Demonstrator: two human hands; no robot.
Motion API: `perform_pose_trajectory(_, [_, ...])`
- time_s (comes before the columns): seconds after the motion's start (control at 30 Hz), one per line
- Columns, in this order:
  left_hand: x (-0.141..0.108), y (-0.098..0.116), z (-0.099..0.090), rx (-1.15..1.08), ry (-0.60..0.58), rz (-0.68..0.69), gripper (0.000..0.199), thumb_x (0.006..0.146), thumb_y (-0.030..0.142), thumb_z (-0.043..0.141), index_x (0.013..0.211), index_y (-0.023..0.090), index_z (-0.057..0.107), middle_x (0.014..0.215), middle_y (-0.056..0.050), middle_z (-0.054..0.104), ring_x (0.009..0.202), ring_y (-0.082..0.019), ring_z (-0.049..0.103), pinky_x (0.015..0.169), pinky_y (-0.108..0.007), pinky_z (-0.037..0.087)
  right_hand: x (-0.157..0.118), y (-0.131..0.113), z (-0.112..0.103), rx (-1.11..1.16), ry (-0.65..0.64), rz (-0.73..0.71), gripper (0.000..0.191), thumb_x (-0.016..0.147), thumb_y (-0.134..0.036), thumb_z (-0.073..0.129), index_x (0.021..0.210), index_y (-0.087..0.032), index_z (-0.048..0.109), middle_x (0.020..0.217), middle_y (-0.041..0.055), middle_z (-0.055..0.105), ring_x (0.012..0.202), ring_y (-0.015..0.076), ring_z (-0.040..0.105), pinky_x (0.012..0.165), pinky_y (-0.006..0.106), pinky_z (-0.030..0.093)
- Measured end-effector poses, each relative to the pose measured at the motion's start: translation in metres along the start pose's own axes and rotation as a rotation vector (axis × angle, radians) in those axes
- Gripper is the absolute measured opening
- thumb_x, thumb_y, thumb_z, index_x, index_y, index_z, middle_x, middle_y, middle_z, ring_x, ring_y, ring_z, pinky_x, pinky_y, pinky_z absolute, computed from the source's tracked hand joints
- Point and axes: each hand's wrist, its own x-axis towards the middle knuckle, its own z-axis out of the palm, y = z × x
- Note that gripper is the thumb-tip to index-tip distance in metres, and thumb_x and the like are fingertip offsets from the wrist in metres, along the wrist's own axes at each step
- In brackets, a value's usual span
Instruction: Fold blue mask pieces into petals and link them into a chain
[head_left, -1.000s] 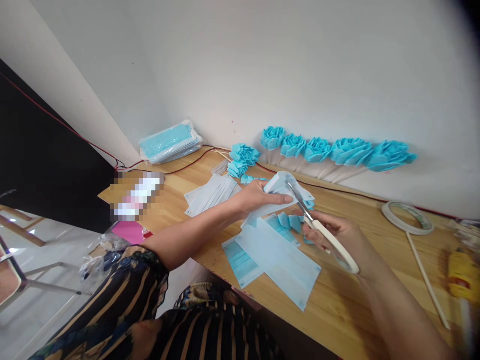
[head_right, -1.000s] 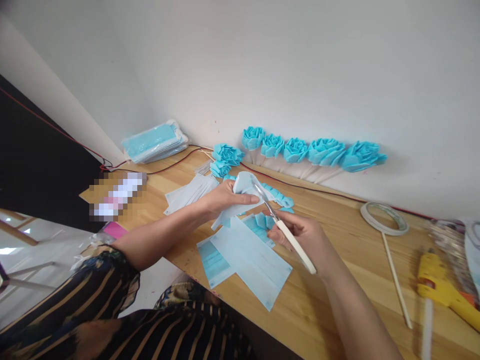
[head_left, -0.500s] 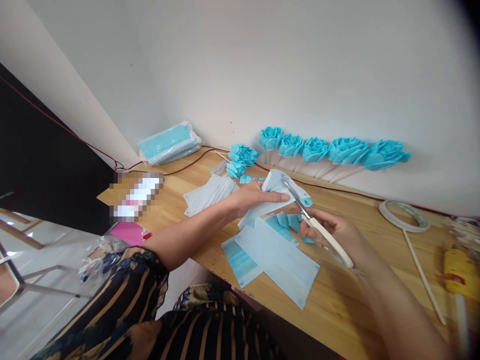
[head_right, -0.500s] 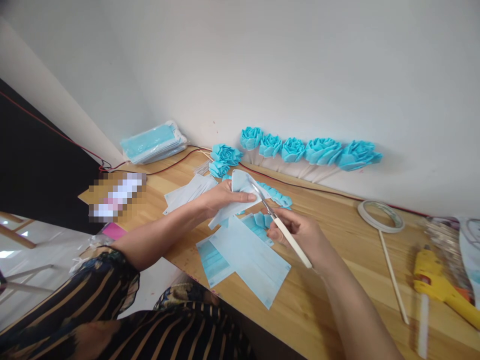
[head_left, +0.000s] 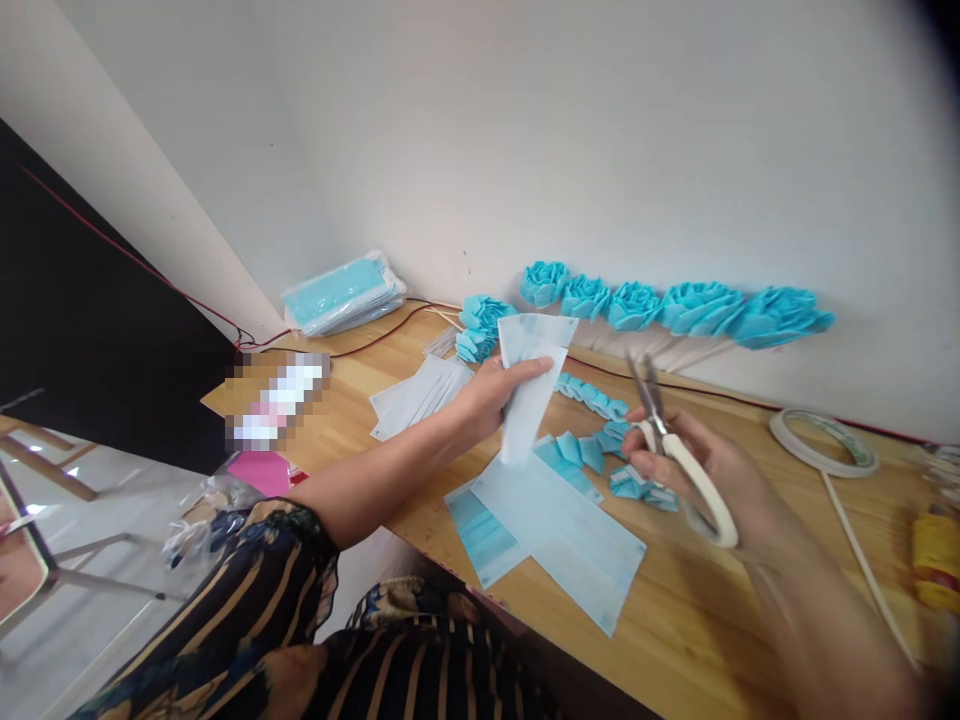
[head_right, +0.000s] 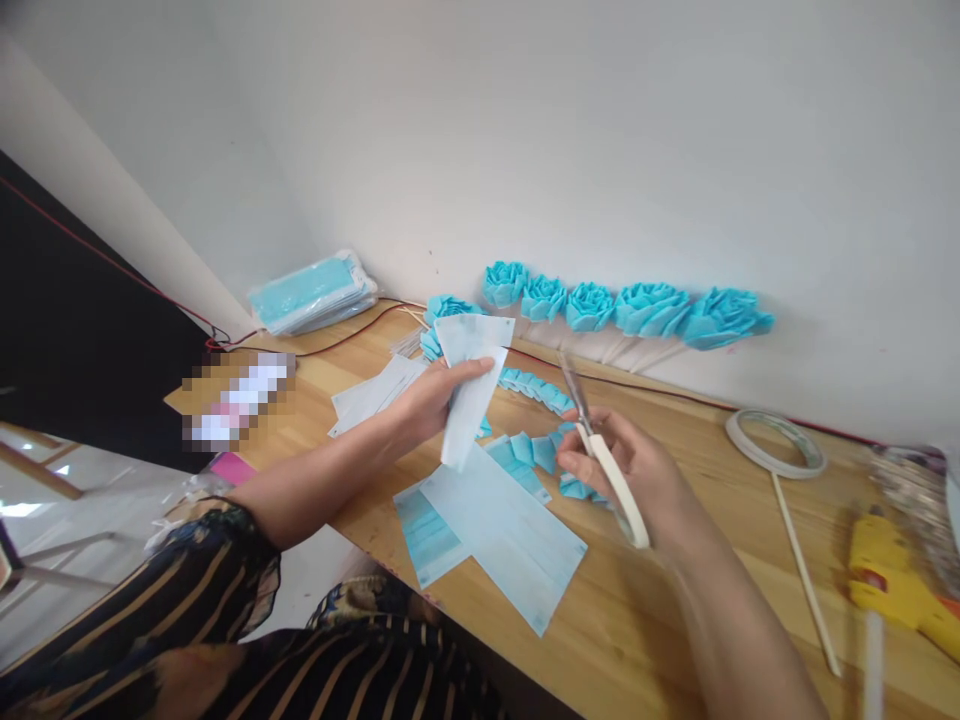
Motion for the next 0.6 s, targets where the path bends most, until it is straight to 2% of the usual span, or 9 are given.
perform_pose_trajectory(0.13, [-0.014, -0.011, 0.012, -0.122, -0.181, -0.103, 0.044, 0.064, 0.037, 0.084, 0.097, 0.015, 0.064, 0.086, -0.006, 0.068, 0.074, -0.018, 0.064, 0.073, -0.034, 0.052, -0.005, -0.007, 0.023, 0.254, 0.085, -0.031, 0.049, 0.061, -0.044, 0.084, 0.097, -0.029, 0.053, 0.084, 0.0002, 0.070, 0.072, 0.0190, 0.066, 0.060, 0.030, 0.052])
perform_pose_trajectory(0.23, [-0.025, -0.022, 0.021, -0.199, -0.303, -0.146, 0.048, 0.064, 0.037, 0.084, 0.103, 0.014, 0.066, 0.096, -0.010, 0.070, 0.086, -0.023, 0.067, 0.084, -0.039, 0.051, -0.009, -0.010, 0.034, 0.287, 0.113, -0.082, 0.049, 0.062, -0.039, 0.084, 0.098, -0.029, 0.052, 0.084, -0.0012, 0.070, 0.074, 0.0185, 0.067, 0.062, 0.030, 0.053])
perform_pose_trajectory(0.4, [-0.036, -0.033, 0.029, -0.191, -0.298, -0.186, 0.047, 0.069, 0.035, 0.083, 0.107, 0.012, 0.068, 0.111, -0.014, 0.070, 0.101, -0.026, 0.067, 0.093, -0.040, 0.049, -0.012, -0.012, 0.038, 0.227, 0.243, -0.088, 0.053, 0.056, -0.035, 0.086, 0.097, -0.026, 0.055, 0.078, -0.0032, 0.065, 0.063, 0.0144, 0.060, 0.053, 0.026, 0.049])
perform_pose_trajectory(0.5, [-0.034, -0.032, 0.028, -0.143, -0.313, -0.186, 0.048, 0.070, 0.037, 0.081, 0.109, 0.011, 0.067, 0.114, -0.016, 0.069, 0.106, -0.029, 0.066, 0.096, -0.041, 0.049, -0.012, -0.010, 0.036, 0.213, 0.289, -0.078, 0.050, 0.058, -0.038, 0.085, 0.097, -0.026, 0.055, 0.077, -0.0038, 0.062, 0.057, 0.0118, 0.054, 0.047, 0.024, 0.044])
perform_pose_trajectory(0.57, [-0.028, -0.027, 0.023, -0.068, -0.303, -0.106, 0.047, 0.075, 0.040, 0.076, 0.111, 0.012, 0.066, 0.116, -0.016, 0.068, 0.107, -0.030, 0.065, 0.096, -0.043, 0.049, -0.011, -0.007, 0.034, 0.206, 0.297, -0.079, 0.049, 0.061, -0.040, 0.084, 0.098, -0.026, 0.056, 0.079, -0.0036, 0.062, 0.056, 0.0112, 0.053, 0.046, 0.024, 0.043])
perform_pose_trajectory(0.6, [-0.025, -0.024, 0.020, -0.007, -0.274, -0.012, 0.047, 0.078, 0.041, 0.073, 0.114, 0.013, 0.064, 0.119, -0.015, 0.067, 0.109, -0.029, 0.064, 0.096, -0.043, 0.049, -0.011, -0.005, 0.033, 0.206, 0.292, -0.081, 0.048, 0.062, -0.041, 0.084, 0.099, -0.026, 0.057, 0.079, -0.0034, 0.062, 0.057, 0.0114, 0.053, 0.047, 0.024, 0.044])
